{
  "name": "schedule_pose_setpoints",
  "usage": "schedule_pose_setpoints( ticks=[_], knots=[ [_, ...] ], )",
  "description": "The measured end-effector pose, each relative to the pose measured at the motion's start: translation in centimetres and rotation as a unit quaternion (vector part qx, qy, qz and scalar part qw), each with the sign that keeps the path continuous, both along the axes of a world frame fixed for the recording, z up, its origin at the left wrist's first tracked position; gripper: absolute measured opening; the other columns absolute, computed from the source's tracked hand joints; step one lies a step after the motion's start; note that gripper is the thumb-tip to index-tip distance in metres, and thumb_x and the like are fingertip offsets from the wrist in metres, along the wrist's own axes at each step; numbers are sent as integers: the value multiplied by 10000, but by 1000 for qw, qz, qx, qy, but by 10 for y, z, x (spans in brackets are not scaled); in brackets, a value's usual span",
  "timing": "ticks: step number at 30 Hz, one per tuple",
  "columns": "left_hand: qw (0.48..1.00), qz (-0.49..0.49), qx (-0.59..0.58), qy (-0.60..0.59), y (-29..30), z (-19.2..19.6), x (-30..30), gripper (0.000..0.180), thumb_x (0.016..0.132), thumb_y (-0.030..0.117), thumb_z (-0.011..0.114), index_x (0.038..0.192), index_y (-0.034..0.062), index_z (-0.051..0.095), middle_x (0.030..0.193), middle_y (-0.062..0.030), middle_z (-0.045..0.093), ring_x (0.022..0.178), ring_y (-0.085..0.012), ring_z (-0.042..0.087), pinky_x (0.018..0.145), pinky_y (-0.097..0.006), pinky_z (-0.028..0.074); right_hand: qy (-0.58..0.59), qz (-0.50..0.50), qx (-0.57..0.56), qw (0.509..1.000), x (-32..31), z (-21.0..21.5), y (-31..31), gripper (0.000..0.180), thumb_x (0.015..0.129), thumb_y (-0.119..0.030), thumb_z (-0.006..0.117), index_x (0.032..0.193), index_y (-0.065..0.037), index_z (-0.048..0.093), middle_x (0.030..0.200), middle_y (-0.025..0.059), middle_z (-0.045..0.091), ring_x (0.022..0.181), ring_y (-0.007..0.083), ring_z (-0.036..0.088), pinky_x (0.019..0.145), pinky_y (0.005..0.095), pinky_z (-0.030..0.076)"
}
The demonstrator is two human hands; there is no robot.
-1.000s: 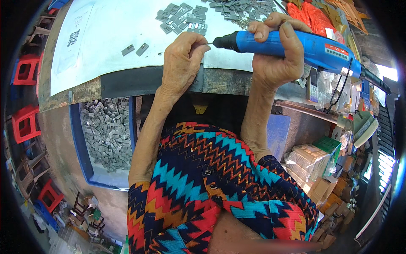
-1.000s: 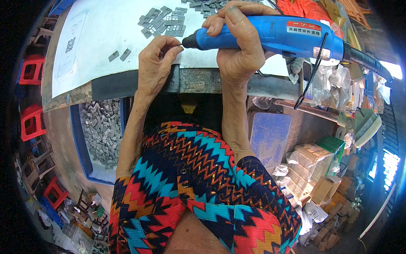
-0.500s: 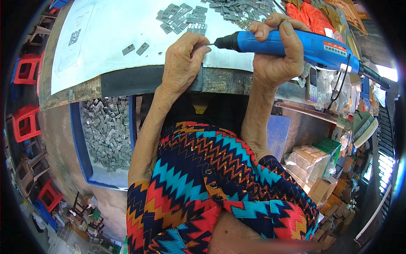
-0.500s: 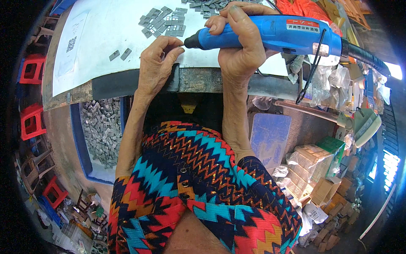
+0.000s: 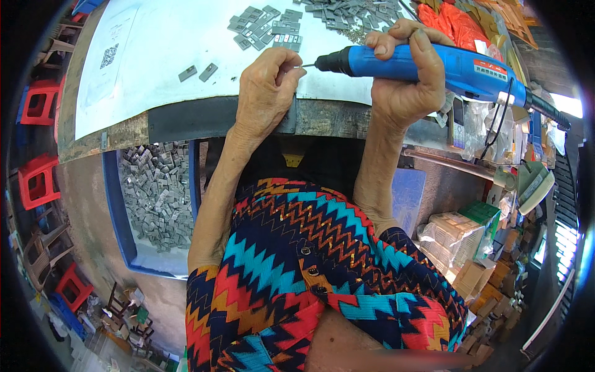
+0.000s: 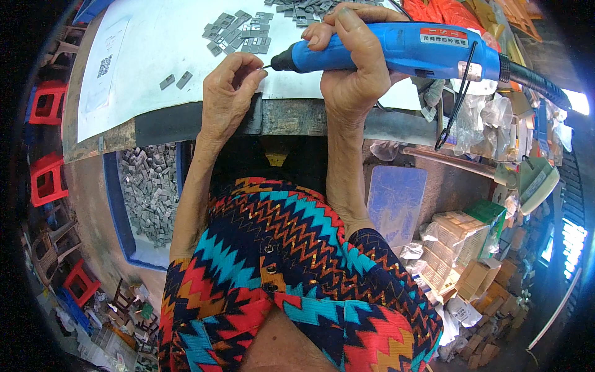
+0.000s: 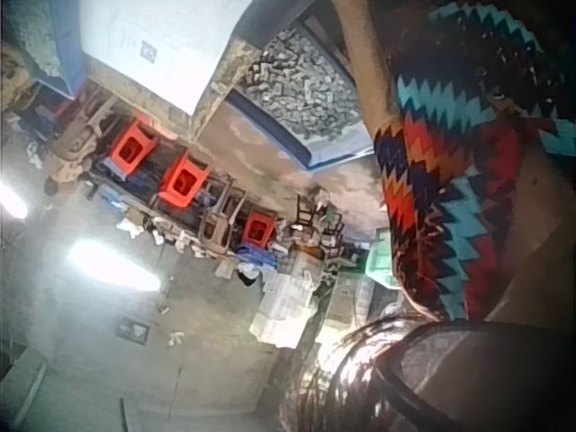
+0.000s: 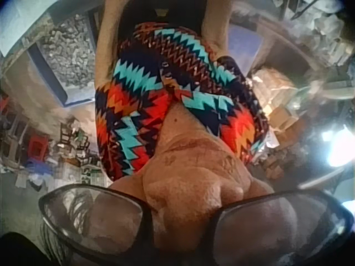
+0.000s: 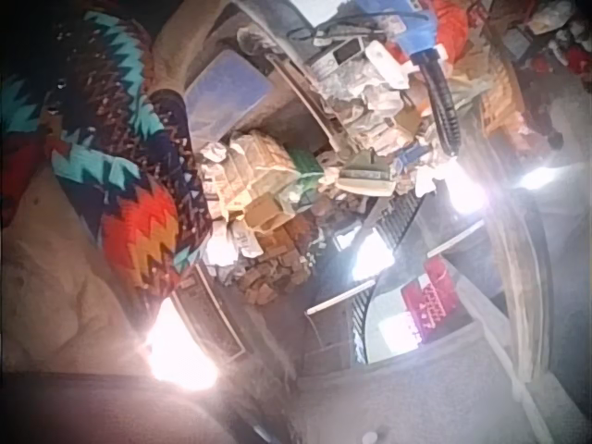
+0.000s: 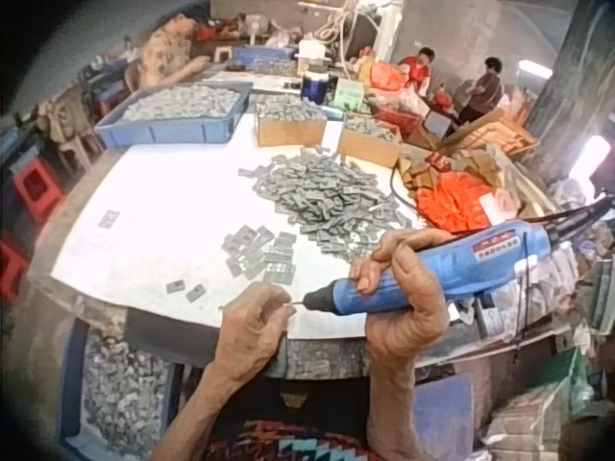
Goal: The person is using an electric screwdriver to process small metal components at a workbench.
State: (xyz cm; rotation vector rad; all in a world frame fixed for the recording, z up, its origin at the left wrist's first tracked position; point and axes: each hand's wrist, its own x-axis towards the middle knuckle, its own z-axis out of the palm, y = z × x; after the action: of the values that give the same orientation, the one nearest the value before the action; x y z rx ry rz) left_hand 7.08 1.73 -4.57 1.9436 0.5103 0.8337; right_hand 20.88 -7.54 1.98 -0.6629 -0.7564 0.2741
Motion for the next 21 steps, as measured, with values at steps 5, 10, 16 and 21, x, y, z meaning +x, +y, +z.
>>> schedule_pose_setpoints(
  ticks=[5, 10, 16, 21],
  knots=[
    [1000, -8, -1, -7, 1, -1, 0, 111, 817, 88, 618, 902, 18, 604, 787, -43, 614, 698, -95, 576, 623, -227, 469, -7, -12, -10, 1000, -1, 1, -1, 146, 784, -68, 523, 905, 7, 556, 782, 185, 586, 581, 242, 557, 653, 464, 447],
    [999, -22, -31, -7, 2, -1, -1, 101, 820, 94, 617, 895, 27, 611, 779, -31, 614, 691, -90, 566, 626, -220, 459, 22, -16, -7, 1000, -2, 3, -4, 145, 781, -73, 530, 904, -1, 557, 784, 194, 582, 578, 247, 556, 656, 464, 449],
    [995, -40, -88, -10, 3, 2, -5, 85, 816, 104, 621, 871, 40, 631, 760, -9, 610, 688, -76, 555, 628, -201, 441, 37, 2, 9, 999, -7, 10, -4, 140, 773, -68, 538, 899, -10, 558, 782, 195, 576, 577, 246, 554, 651, 459, 445],
    [990, -51, -130, -25, 4, 3, -5, 83, 806, 110, 633, 858, 47, 646, 740, 5, 611, 686, -69, 551, 631, -199, 439, 26, 12, 9, 1000, -12, 14, -7, 132, 771, -71, 542, 891, -20, 558, 780, 191, 573, 578, 239, 553, 655, 452, 441]
  ],
)
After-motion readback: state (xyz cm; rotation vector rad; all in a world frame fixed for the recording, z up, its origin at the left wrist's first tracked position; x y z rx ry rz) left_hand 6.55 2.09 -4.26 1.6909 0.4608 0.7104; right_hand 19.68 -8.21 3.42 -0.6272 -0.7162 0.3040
